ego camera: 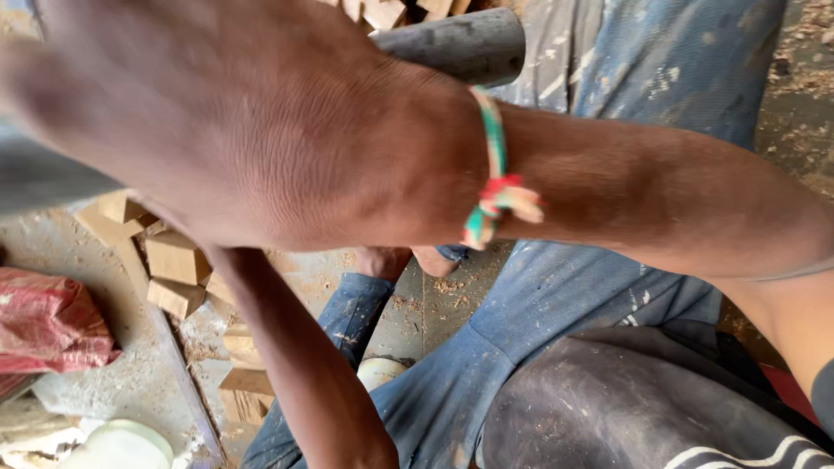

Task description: The person carves wood blocks using a chisel and a metal pipe as a hammer. They place the wood blocks against another metal pipe on the floor and chip away at the corners and sides to shape them.

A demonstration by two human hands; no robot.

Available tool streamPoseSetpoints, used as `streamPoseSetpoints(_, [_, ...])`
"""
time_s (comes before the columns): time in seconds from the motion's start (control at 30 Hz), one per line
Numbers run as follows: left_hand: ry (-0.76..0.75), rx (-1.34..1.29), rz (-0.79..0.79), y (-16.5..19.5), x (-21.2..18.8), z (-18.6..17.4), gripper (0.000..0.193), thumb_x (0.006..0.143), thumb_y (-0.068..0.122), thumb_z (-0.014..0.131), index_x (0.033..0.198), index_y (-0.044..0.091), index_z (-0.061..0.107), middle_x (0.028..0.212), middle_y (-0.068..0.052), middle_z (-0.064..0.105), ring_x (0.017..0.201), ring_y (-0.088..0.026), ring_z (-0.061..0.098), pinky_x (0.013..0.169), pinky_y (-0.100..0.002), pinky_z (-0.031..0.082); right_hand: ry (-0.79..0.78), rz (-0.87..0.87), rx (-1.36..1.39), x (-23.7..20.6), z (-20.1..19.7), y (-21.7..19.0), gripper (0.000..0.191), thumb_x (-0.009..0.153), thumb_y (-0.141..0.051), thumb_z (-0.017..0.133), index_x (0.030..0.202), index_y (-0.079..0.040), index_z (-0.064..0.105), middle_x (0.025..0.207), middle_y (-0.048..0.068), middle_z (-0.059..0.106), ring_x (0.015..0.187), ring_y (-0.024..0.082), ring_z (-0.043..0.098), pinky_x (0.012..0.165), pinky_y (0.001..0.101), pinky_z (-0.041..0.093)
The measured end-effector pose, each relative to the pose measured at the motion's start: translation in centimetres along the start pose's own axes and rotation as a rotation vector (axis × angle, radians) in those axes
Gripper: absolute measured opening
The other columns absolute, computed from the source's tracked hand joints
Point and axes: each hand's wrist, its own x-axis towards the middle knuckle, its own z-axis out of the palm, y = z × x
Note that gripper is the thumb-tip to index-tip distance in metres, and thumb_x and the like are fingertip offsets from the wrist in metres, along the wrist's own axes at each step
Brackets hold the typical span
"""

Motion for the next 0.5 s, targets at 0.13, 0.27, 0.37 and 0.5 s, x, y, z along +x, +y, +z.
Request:
streamPoseSetpoints(0.13, [-0.081,0.106,-0.032,-0.5,-0.4,0.4,0.018,0.101,0.002,0.074,0.115,-0.002,0.063,0.103,-0.016,0.069,0.091,-0.019,0.067,0.082,-0.034,0.061,0.078,-0.039,0.053,0.9,1.8,-0.3,0.052,0.082,-0.014,0.083,0.122,0.008,0.057,0.085,0.006,0.061,0.078,0.022,0.063,0.067,0.0403,0.057])
streamPoseSetpoints(0.27, [-0.038,0.163,0.160,-1.1,2.3,3.0,0.019,0.099,0.000,0.074,0.114,-0.003,0.063,0.104,-0.015,0.068,0.092,-0.019,0.067,0.082,-0.034,0.061,-0.224,0.102,-0.084,-0.2,4.8,1.2,0.061,0.082,-0.023,0.085,0.122,0.012,0.054,0.087,0.013,0.061,0.081,0.026,0.065,0.071,0.0436,0.058])
streamPoseSetpoints(0.37, [-0.017,0.172,0.200,-0.2,2.7,4.1,0.020,0.098,-0.001,0.074,0.114,-0.003,0.063,0.104,-0.015,0.068,0.093,-0.018,0.067,0.083,-0.034,0.061,-0.459,0.248,-0.192,-2.6,5.3,2.8,0.068,0.079,-0.041,0.087,0.116,0.008,0.056,0.090,0.017,0.063,0.083,0.030,0.067,0.071,0.0465,0.058])
streamPoseSetpoints(0.5, [0.040,-0.108,0.090,0.9,1.7,2.9,0.016,0.103,0.000,0.073,0.116,-0.001,0.064,0.103,-0.016,0.071,0.082,-0.019,0.069,0.075,-0.035,0.062,-0.271,0.157,-0.197,-4.1,3.3,4.0,0.065,0.082,-0.037,0.085,0.118,0.008,0.056,0.089,0.017,0.063,0.080,0.029,0.067,0.068,0.0460,0.058])
